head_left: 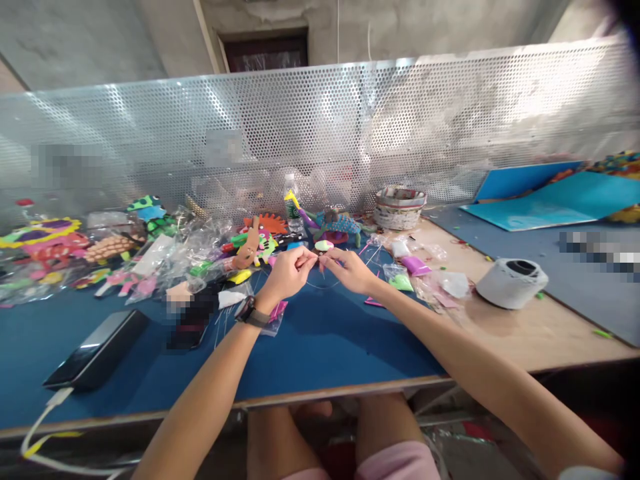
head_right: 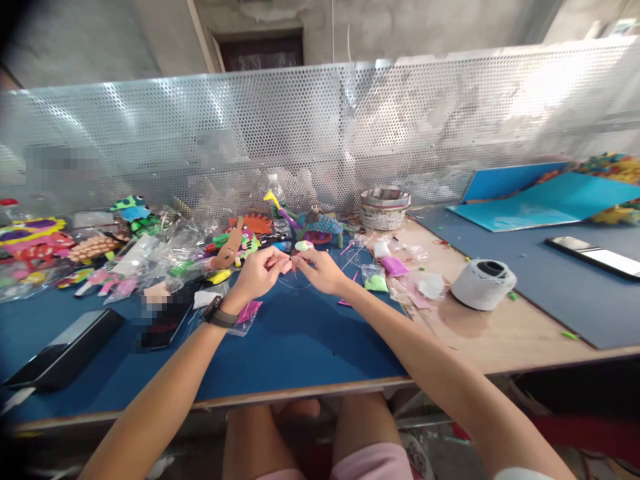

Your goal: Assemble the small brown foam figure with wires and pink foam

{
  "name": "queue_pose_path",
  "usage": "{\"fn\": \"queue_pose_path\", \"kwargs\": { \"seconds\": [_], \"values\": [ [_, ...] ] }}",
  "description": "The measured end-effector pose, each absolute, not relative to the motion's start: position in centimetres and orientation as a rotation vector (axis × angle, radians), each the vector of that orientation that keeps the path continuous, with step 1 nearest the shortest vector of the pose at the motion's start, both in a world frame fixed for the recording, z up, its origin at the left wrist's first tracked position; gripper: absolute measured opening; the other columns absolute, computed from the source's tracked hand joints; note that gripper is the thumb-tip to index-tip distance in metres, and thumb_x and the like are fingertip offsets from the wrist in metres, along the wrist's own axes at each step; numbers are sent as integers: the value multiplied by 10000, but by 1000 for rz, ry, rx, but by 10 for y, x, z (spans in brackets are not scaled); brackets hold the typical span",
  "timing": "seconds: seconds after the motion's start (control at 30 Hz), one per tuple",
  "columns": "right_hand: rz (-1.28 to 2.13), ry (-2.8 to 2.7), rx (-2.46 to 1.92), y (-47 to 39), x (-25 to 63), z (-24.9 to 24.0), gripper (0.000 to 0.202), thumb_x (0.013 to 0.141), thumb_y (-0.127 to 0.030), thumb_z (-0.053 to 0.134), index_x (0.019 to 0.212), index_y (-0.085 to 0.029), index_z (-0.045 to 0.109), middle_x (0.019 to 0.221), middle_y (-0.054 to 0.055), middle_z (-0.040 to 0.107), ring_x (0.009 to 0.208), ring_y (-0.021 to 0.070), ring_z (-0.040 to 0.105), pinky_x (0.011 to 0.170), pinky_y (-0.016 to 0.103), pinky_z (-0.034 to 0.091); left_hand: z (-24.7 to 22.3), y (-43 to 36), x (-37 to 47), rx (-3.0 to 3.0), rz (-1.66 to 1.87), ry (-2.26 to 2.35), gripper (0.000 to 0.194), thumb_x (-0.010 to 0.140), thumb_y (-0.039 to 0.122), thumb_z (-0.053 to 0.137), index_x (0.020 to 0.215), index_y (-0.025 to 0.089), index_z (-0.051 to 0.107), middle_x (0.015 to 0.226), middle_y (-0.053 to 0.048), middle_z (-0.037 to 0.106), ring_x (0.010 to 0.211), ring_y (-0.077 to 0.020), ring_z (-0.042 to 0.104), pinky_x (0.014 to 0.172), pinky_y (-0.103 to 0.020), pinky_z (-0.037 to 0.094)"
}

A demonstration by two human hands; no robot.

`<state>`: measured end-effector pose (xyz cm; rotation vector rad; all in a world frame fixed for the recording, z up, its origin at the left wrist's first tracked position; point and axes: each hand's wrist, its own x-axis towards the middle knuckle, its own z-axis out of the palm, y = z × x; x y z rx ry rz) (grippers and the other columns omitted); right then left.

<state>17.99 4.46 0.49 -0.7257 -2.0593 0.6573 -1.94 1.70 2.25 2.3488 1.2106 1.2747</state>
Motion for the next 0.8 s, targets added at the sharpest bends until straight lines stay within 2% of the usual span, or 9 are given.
{"fn": "queue_pose_path", "kwargs": {
  "seconds": [0.1,0.2,0.27,0.37,0.47,0.53,0.63,0.8],
  "values": [
    [926,-1994,-710,46,176,3,460,996,-473,447,723,-174,666,769,31,684,748,156,603,735,280,454,23,18,-19,2369,1293,1203,229,938,325,556,810,168,663,588,35,442,552,-114,391,555,-258,312],
    [1050,-1963,-689,48,175,0,436,991,-453,447,773,-173,701,804,49,715,765,168,630,731,289,471,23,19,-20,2358,1304,1203,228,935,322,559,799,168,655,583,36,438,548,-112,388,550,-256,312],
    [894,-2003,-680,48,177,0,356,986,-401,466,914,-187,741,925,55,742,839,182,655,774,306,484,23,20,-21,2332,1307,1220,232,933,335,562,802,167,653,580,37,433,548,-114,388,548,-255,311],
    [471,-2057,-670,47,183,1,285,965,-323,520,1148,-229,717,1075,59,739,946,203,666,860,347,482,22,21,-23,2269,1304,1243,245,930,366,566,815,167,650,575,39,426,547,-117,387,543,-252,310],
    [163,-2138,-663,48,188,3,283,956,-327,579,1197,-254,707,1112,69,742,1033,229,664,932,384,442,21,22,-24,2230,1285,1235,249,930,369,564,818,162,649,579,42,417,553,-117,393,544,-250,312],
    [84,-2179,-668,49,190,5,256,952,-368,608,1152,-265,732,1100,65,751,1045,233,668,938,385,423,21,22,-24,2233,1265,1225,241,928,359,566,823,160,651,584,45,399,556,-116,390,545,-250,309],
    [140,-2179,-670,48,189,6,246,923,-454,646,1011,-262,773,993,45,768,943,221,685,862,355,433,19,20,-22,2278,1227,1203,223,933,336,562,818,162,642,599,46,388,564,-113,385,547,-251,296],
    [652,-1833,-896,48,178,1,522,936,-602,528,686,-187,724,665,38,696,611,152,597,613,286,436,16,16,-13,2372,1228,1183,223,947,337,556,816,168,621,594,40,417,561,-114,386,556,-252,306]
  ]
}}
